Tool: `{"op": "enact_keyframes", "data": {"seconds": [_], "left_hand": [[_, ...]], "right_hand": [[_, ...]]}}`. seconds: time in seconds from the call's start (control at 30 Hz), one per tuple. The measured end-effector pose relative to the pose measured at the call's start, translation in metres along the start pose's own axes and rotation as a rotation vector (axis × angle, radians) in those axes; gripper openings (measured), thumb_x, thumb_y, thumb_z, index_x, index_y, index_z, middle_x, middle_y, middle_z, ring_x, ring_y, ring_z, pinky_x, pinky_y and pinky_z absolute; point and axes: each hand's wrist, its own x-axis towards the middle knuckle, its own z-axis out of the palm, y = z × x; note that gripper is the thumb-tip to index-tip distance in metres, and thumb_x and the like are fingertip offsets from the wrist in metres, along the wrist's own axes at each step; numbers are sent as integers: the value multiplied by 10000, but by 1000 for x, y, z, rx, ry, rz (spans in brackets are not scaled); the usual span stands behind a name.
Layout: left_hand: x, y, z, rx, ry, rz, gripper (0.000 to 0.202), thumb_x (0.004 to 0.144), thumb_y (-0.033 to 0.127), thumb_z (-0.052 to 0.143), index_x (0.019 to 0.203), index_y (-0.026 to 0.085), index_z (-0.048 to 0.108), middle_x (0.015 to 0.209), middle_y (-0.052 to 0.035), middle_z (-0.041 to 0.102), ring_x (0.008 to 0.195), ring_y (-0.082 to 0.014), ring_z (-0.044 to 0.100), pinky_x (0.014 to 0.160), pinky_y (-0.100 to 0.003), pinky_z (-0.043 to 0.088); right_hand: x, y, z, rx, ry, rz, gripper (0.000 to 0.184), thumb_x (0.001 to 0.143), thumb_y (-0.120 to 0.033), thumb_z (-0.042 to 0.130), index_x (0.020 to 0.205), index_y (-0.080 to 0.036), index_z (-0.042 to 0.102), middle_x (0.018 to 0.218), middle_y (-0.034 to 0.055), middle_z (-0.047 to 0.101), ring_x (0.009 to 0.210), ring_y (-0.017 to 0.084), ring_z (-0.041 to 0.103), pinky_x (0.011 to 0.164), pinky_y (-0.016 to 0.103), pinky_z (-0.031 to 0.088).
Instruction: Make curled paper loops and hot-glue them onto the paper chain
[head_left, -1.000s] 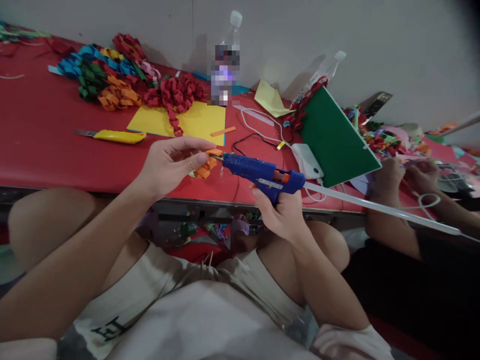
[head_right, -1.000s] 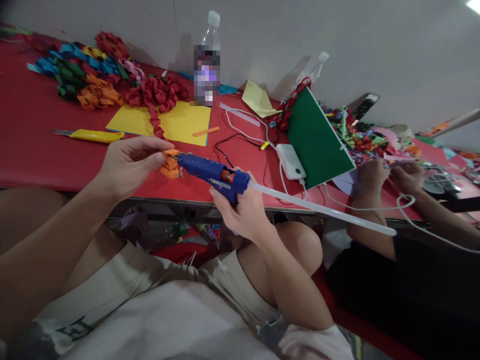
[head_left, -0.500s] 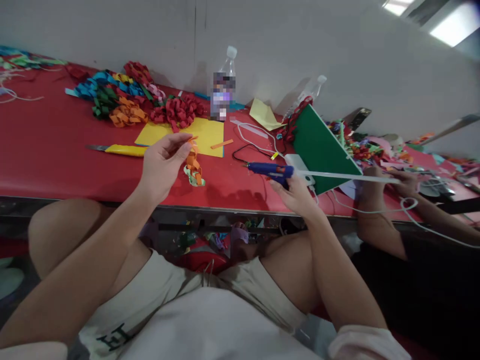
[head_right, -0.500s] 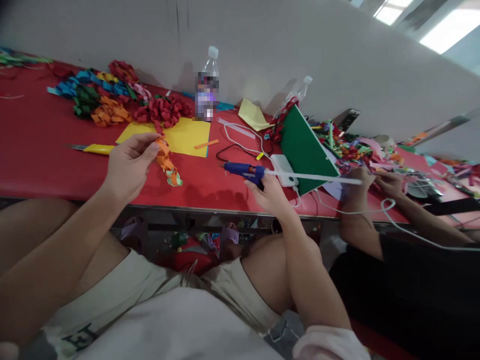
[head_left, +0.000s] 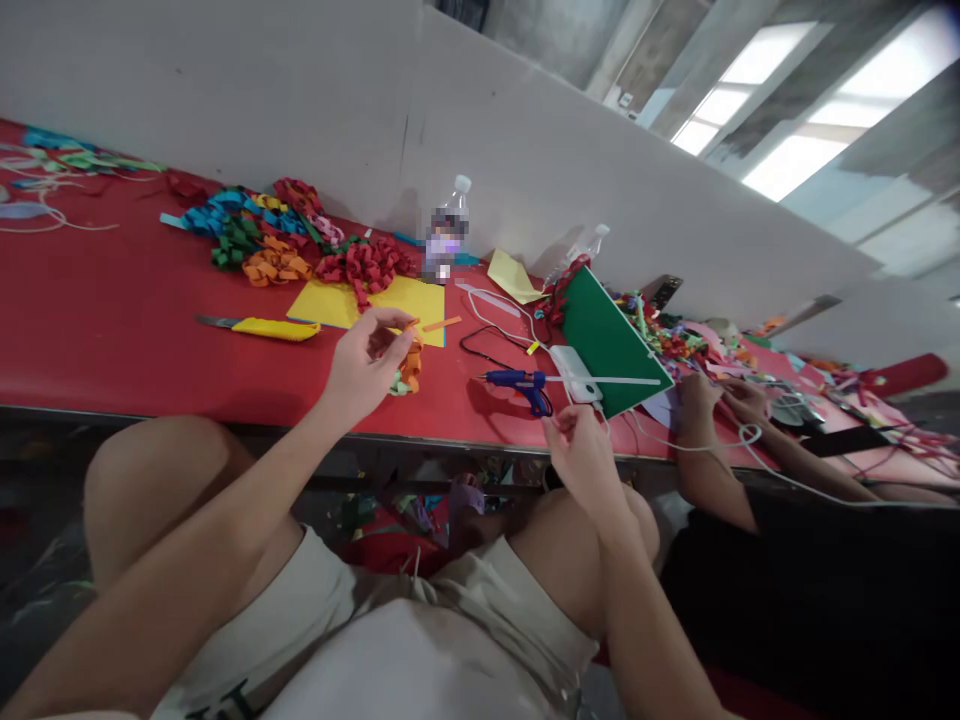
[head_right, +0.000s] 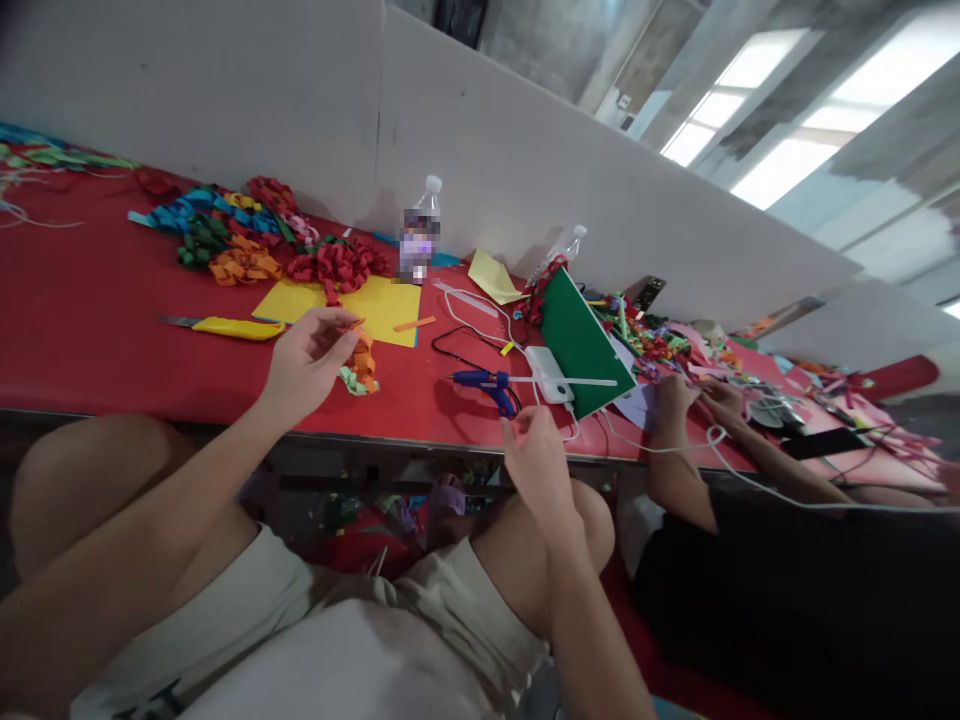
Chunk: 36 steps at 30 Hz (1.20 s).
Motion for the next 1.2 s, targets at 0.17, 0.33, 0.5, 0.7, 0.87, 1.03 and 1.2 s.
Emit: {"op": "enact_keyframes", "data": {"seconds": [0.17, 0.33, 0.5, 0.7, 0.87, 1.03, 1.2], "left_hand": [[-7, 8, 7, -40, -34, 5, 237, 906, 395, 699, 1051, 214, 650, 866, -20, 681, 735, -113, 658, 662, -235, 550], [-12, 10, 12, -57, -5, -2, 254, 887, 405, 723, 1037, 217, 640, 914, -35, 689, 791, -134, 674, 699, -252, 563], [-16, 12, 11, 15, 49, -2, 235, 904, 415, 701, 1013, 218, 634, 958, -44, 688, 840, -150, 688, 725, -260, 571], [-18, 17, 16, 21, 53, 43, 177, 913, 372, 700, 975, 219, 638, 957, -38, 670, 875, -143, 675, 758, -261, 568], [-19, 15, 23, 28, 35, 67, 180, 919, 370, 696, 978, 210, 638, 971, -40, 666, 907, -145, 671, 805, -277, 566], [-21, 14, 22, 133, 4, 113, 172, 942, 385, 662, 999, 223, 654, 997, -44, 675, 892, -150, 668, 779, -281, 563], [-20, 14, 18, 309, -42, 271, 123, 929, 318, 674, 1033, 255, 694, 1040, -50, 692, 993, -190, 658, 862, -328, 550]], "right_hand": [[6, -92, -17, 285, -56, -232, 193, 977, -398, 542, 985, -209, 579, 913, 52, 663, 825, 180, 628, 805, 325, 505], [51, -142, 22, 582, -136, -409, 450, 874, -462, 703, 1214, -194, 581, 1231, 122, 624, 1123, 230, 601, 952, 388, 500], [52, -155, 57, 838, -194, -252, 348, 851, -475, 711, 1045, -192, 654, 1039, 69, 708, 937, 188, 654, 831, 334, 522], [44, -154, 67, 1059, -170, -93, 339, 849, -502, 703, 965, -184, 687, 952, 42, 718, 850, 159, 651, 792, 301, 537], [43, -148, 76, 1161, -130, -54, 344, 855, -516, 702, 970, -192, 690, 943, 38, 706, 822, 151, 642, 777, 301, 556], [41, -144, 76, 1133, -108, -58, 353, 868, -542, 682, 985, -210, 703, 973, 42, 712, 863, 161, 647, 792, 303, 557], [41, -140, 76, 1185, -103, -40, 363, 852, -556, 696, 972, -214, 712, 923, 35, 712, 832, 159, 643, 779, 308, 560]]}}
